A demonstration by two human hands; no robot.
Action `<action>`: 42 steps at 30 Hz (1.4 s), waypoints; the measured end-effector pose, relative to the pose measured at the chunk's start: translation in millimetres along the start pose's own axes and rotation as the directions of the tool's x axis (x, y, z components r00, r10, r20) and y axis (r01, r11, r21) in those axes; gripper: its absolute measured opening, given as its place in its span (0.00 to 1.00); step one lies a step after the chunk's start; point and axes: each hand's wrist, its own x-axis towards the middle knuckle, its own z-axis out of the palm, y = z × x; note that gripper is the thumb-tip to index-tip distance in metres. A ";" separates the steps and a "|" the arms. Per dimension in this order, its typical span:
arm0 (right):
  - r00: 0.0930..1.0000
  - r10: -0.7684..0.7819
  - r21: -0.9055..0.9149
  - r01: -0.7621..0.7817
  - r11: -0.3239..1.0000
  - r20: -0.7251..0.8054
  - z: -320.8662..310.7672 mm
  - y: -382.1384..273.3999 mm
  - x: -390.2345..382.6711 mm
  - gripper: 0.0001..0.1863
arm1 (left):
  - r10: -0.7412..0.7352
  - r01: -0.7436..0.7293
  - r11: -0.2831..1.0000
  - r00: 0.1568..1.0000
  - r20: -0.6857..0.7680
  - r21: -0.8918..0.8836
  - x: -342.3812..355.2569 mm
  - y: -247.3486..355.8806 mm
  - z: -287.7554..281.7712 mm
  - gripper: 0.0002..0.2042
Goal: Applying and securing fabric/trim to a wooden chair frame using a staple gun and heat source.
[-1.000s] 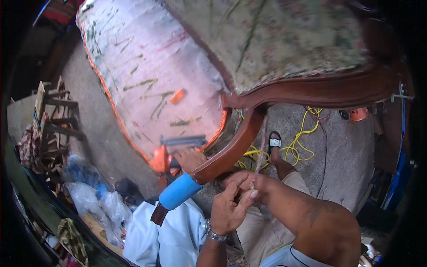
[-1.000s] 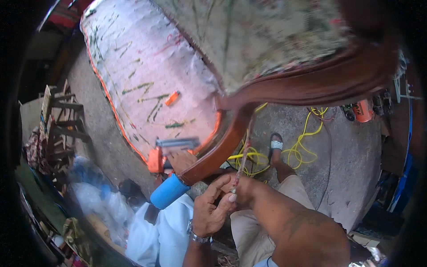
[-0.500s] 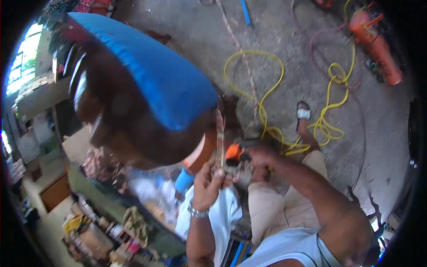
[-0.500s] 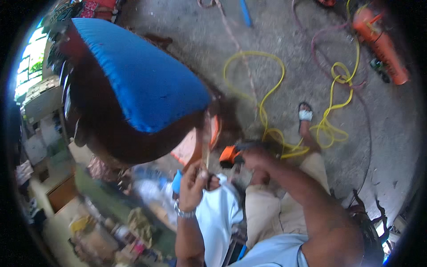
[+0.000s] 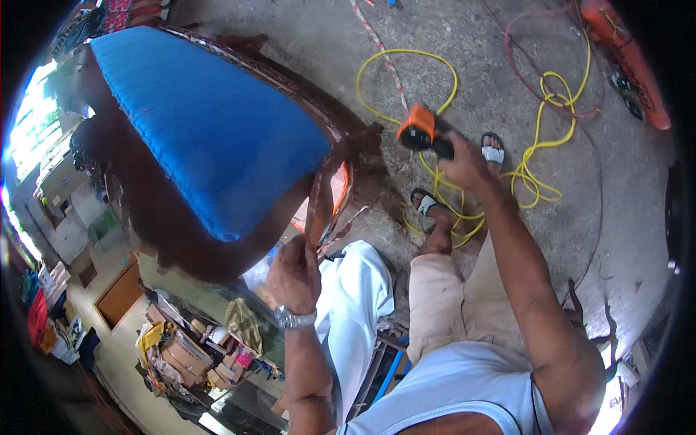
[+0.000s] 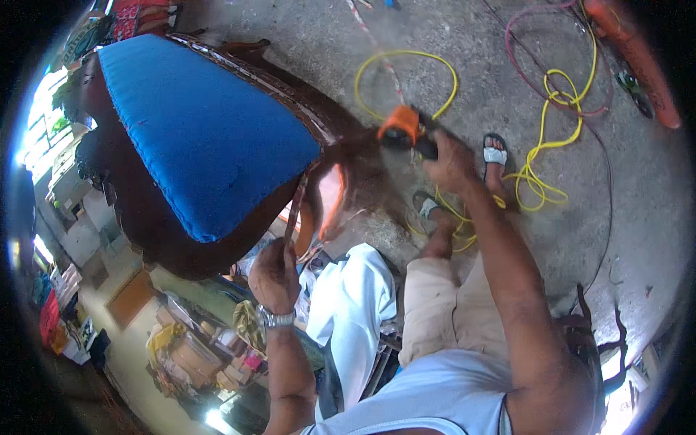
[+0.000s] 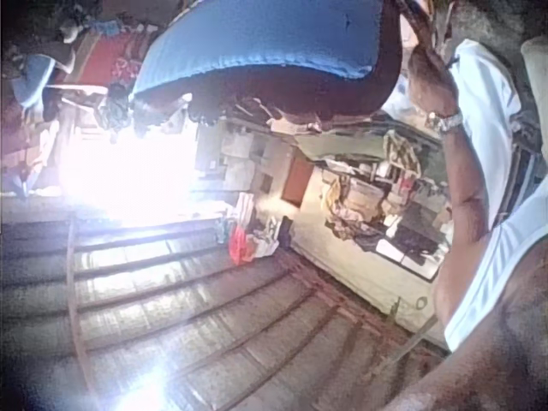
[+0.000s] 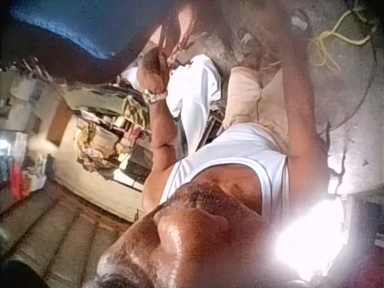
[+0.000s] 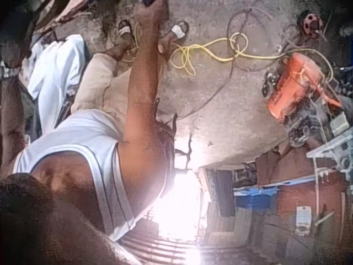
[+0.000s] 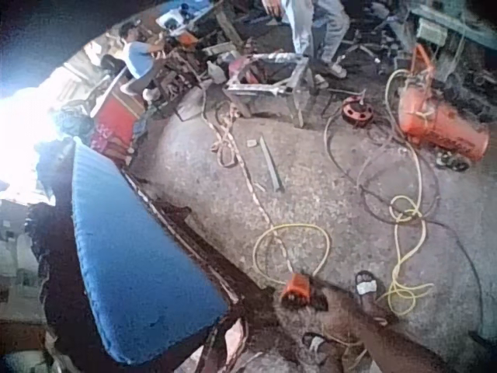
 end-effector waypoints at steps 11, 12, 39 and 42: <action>0.989 -0.048 0.312 0.090 0.946 -0.141 22.6 -24.8 71.0 0.31 | 0.273 -0.282 0.850 0.958 0.087 0.445 44.6 33.3 -1.9 0.02; 0.991 -0.053 0.327 0.092 0.940 -0.126 37.3 -13.3 77.6 0.31 | 0.281 -0.277 0.818 0.957 0.069 0.505 40.5 31.0 -1.2 0.03; 0.943 -0.161 0.331 0.258 0.908 -0.292 174.5 137.1 231.1 0.28 | 0.316 -0.169 0.711 0.944 -0.096 0.683 90.7 70.2 24.2 0.13; 0.922 -0.176 0.358 0.302 0.883 -0.344 170.0 132.2 222.8 0.27 | 0.285 -0.111 0.650 0.953 -0.106 0.752 84.9 58.6 16.6 0.15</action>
